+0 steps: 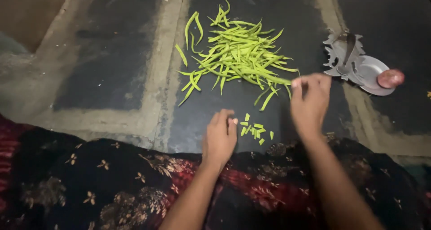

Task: The person gathers a pile of green beans by hand and breaks them into small pieces one by one, placing the segments on the floor.

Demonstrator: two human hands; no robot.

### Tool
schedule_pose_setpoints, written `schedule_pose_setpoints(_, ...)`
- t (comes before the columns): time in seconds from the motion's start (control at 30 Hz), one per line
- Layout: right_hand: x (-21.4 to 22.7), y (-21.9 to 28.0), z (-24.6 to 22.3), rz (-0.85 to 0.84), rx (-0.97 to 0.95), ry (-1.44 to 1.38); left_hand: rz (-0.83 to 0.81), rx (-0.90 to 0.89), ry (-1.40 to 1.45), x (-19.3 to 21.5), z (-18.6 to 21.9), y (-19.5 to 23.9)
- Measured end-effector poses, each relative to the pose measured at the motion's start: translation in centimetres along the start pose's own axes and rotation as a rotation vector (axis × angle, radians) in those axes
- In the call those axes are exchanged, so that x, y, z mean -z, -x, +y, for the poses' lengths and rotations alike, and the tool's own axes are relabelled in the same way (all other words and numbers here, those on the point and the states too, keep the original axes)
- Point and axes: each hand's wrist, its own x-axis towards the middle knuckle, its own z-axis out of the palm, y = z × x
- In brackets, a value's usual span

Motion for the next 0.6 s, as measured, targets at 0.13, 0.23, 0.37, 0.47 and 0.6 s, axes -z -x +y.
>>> schedule_pose_setpoints(0.13,1.2,5.3,-2.8,-0.095,-0.047,-0.087,0.285,-0.433,-0.157,1.1,1.1,0.7)
schedule_pose_setpoints(0.23,1.0,7.5,-3.9,-0.225,-0.172,-0.19,0.326,-0.624,-0.302,1.4,1.5,0.8)
schedule_pose_setpoints(0.37,0.0,8.3,-3.5,-0.342,-0.401,-0.365,0.079,-0.604,-0.364,1.1,1.0,1.2)
schedule_pose_setpoints(0.47,-0.8,7.9,-2.5,-0.454,-0.633,-0.578,0.041,-0.654,-0.393,0.3,0.4,0.7)
schedule_pose_setpoints(0.6,-2.8,7.6,-0.7,-0.511,-0.796,-0.809,0.037,-0.495,-0.399,-0.1,-0.1,-0.2)
